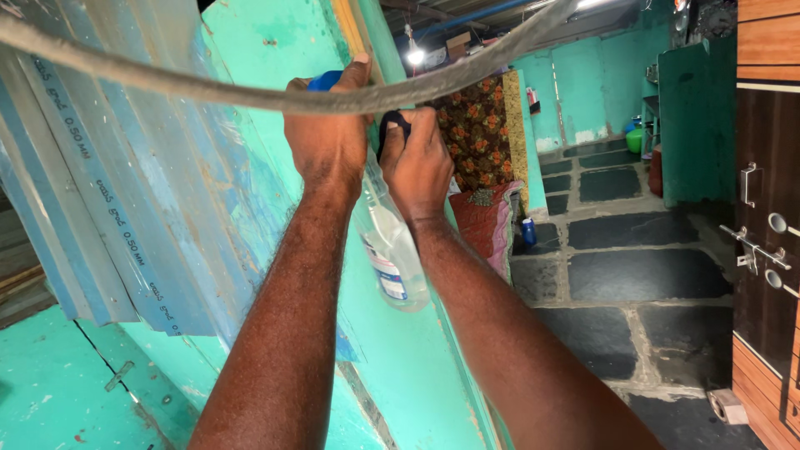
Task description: The person sprays a cleaning solution onto a cloth and wipes down the wooden edge of a door frame by hand.
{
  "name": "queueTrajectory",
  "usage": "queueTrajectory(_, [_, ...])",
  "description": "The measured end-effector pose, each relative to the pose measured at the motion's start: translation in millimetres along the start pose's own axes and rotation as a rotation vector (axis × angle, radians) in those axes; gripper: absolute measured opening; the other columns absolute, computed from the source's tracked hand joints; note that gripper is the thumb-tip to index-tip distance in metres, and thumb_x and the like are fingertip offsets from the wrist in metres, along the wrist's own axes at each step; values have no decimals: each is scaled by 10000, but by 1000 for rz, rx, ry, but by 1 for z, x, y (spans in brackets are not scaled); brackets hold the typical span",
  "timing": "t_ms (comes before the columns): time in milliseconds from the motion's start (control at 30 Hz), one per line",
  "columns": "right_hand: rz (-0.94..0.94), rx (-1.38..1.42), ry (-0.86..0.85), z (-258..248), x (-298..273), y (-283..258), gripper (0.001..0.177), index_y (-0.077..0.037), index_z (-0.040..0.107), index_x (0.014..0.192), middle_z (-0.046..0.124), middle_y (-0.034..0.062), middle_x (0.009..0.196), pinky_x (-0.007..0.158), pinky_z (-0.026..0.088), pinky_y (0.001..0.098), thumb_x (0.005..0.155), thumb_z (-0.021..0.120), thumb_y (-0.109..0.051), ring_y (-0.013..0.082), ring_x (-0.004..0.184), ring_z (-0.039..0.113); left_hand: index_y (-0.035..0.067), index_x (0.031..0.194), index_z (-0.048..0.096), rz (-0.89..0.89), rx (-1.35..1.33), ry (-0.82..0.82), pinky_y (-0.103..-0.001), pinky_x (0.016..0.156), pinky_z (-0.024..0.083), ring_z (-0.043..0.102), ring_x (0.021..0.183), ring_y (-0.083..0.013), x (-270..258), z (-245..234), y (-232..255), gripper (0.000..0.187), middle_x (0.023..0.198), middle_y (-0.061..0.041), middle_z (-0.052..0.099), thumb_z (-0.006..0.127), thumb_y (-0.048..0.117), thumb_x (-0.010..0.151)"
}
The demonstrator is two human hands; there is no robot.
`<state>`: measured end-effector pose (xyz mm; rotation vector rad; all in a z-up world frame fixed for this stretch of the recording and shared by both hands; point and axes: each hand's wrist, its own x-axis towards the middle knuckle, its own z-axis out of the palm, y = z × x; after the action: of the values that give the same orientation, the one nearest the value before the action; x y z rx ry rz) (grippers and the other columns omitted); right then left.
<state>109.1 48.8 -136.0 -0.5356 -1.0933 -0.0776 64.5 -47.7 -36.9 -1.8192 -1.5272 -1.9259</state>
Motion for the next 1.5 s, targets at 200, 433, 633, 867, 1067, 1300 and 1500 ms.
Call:
queueTrajectory(200, [-12,-38,29,0,-1,0,174,-47,474,1107,674,154,1000,767,571,480,1035,595,-149,343,906,727,67,1054,611,-139,-161,96,-326,636,555,666,644,-118,-20,-8,18,453,766,-12,691,752,413,798])
queueTrajectory(433, [-10,4,60,-2,0,-8,162,-34,507,1098,677,141,979,767,584,463,1039,588,-161,315,887,730,57,945,570,-183,-274,32,-363,566,524,609,598,-134,-32,-16,17,323,713,-54,650,744,299,819])
queueTrajectory(633, [-123,42,31,-13,-5,-13,224,-12,548,1168,653,176,1038,794,573,460,1029,595,-181,339,941,709,72,897,557,-175,-241,42,-341,592,549,624,613,-133,-45,-20,14,300,681,-43,642,755,282,816])
queueTrajectory(867, [-238,158,-36,-23,-6,-3,185,2,573,1221,620,196,1136,864,591,452,1084,615,-115,347,1031,689,87,862,570,-99,-133,161,-334,672,564,658,648,-152,-56,-11,19,300,685,-36,683,774,292,782])
queueTrajectory(1067, [-492,-14,-199,-19,72,-4,272,-50,653,1241,661,182,1161,829,587,445,972,691,-43,356,1018,705,87,886,576,-108,-82,201,-361,737,560,682,741,-174,-52,-2,24,326,792,-48,708,770,325,778])
queueTrajectory(1300, [-343,-162,-436,-37,36,-7,286,51,632,1243,639,215,1182,786,609,441,960,645,88,375,975,713,94,899,577,-59,-96,301,-379,793,582,710,784,-192,-52,5,20,305,832,-47,729,741,321,777])
queueTrajectory(1500, [-297,-179,-691,-67,35,-4,298,85,617,1178,631,222,1105,733,624,398,919,713,-26,349,880,723,56,940,590,-133,34,248,-382,841,569,734,847,-209,-61,-1,26,359,884,-82,750,755,326,771])
